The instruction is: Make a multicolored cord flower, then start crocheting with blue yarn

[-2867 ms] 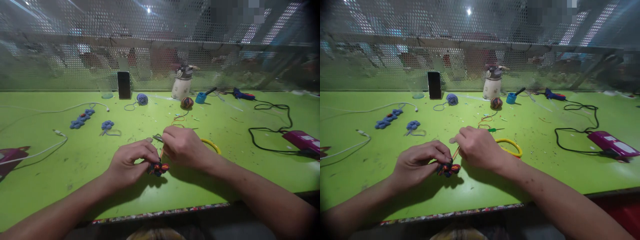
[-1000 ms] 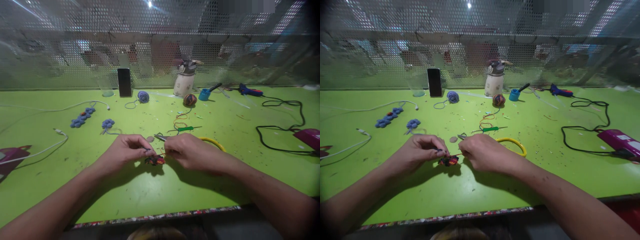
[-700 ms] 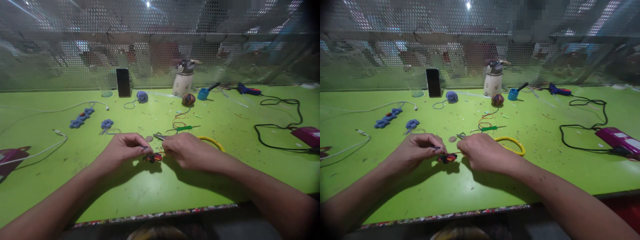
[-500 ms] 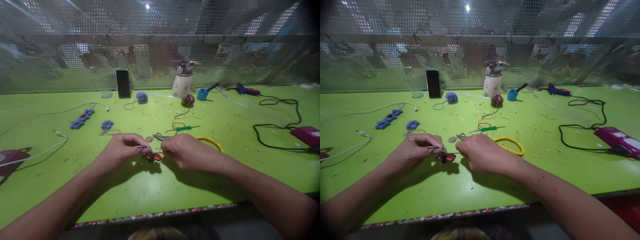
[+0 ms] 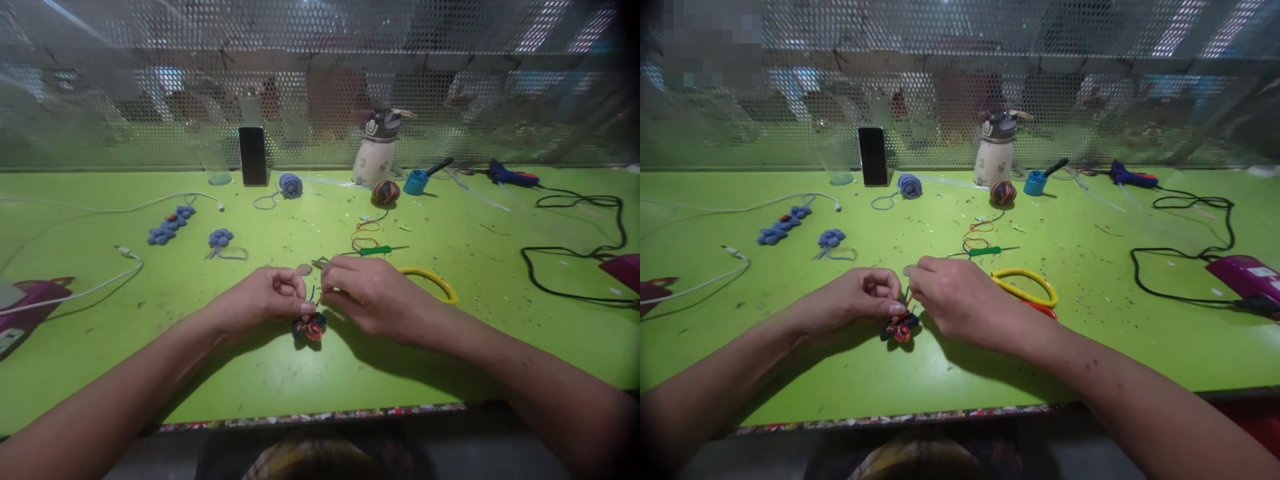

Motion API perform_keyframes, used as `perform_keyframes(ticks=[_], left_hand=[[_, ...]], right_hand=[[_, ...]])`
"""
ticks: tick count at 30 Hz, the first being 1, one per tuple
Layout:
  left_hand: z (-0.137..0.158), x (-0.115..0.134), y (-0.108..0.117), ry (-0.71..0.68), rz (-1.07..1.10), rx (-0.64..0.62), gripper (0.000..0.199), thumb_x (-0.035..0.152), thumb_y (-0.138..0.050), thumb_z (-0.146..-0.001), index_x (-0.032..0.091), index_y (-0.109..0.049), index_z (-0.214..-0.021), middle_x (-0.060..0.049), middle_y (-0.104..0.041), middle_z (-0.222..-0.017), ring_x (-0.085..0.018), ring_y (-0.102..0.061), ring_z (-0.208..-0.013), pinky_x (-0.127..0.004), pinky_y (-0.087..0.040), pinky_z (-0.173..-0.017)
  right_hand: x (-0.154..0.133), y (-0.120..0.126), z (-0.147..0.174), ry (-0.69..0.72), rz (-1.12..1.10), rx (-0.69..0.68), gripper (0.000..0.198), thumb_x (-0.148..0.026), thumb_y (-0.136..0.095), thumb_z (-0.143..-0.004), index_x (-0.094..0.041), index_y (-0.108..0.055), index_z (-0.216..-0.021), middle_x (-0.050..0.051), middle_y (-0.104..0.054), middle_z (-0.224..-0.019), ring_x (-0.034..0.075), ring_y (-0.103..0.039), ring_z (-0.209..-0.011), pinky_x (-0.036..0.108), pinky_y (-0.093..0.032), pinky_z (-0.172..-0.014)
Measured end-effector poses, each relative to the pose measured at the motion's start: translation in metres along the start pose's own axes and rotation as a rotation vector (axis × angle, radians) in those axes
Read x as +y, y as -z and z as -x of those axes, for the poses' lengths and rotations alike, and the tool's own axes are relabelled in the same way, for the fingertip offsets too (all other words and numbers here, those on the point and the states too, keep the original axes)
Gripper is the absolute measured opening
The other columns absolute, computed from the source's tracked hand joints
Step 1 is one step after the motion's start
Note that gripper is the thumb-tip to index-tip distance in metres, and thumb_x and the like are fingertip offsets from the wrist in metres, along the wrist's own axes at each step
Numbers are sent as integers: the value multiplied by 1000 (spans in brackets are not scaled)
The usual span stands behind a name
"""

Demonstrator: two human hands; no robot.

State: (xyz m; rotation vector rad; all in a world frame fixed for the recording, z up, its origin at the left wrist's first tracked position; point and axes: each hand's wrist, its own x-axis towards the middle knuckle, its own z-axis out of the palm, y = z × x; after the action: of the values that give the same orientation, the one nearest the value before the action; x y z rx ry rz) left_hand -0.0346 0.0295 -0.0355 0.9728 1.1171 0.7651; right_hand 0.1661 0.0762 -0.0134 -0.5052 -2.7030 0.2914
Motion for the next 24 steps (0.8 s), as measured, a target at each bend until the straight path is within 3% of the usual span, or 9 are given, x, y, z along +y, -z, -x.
perform_keyframes(ticks=[9, 15, 19, 21, 24], left_hand=[[4, 2, -2, 3, -220, -35, 14, 25, -79, -63, 14, -72, -69, -5, -69, -66, -14, -59, -62, -29, -44, -65], [4, 1, -5, -8, -141, -44, 13, 23, -77, -64, 13, -73, -72, -7, -71, -73, -17, -62, -69, -33, -46, -74], [3, 1, -4, -7, -33, -42, 13, 22, -78, -65, 13, -72, -73, -5, -70, -72, -15, -61, -69, -31, -46, -75], [3, 2, -4, -12, 24, -16, 13, 22, -78, -65, 13, -71, -71, -4, -68, -69, -13, -60, -66, -30, -46, -72], [4, 4, -4, -37, 72, 9, 13, 18, -79, -64, 12, -69, -69, -4, -68, -69, -13, -61, -67, -30, -46, -73]], right_hand=[[-2, -11, -4, 89, 25, 68, 11, -14, -52, -87, -14, -60, -79, 8, -59, -88, 15, -51, -75, 26, -36, -63], [-8, -14, -9, 27, 18, 98, 12, -16, -51, -86, -12, -61, -81, 8, -59, -84, 15, -51, -72, 27, -38, -63], [-5, -3, -9, -54, 0, 247, 15, -12, -51, -85, -9, -61, -96, 12, -61, -90, 19, -54, -83, 31, -42, -71], [-3, 3, -7, -107, -26, 313, 10, -12, -54, -84, -9, -62, -88, 11, -61, -84, 19, -54, -80, 32, -42, -71], [-4, 9, -4, -112, -142, 229, 12, -13, -57, -82, -12, -63, -72, 7, -60, -73, 16, -54, -70, 29, -42, -66]])
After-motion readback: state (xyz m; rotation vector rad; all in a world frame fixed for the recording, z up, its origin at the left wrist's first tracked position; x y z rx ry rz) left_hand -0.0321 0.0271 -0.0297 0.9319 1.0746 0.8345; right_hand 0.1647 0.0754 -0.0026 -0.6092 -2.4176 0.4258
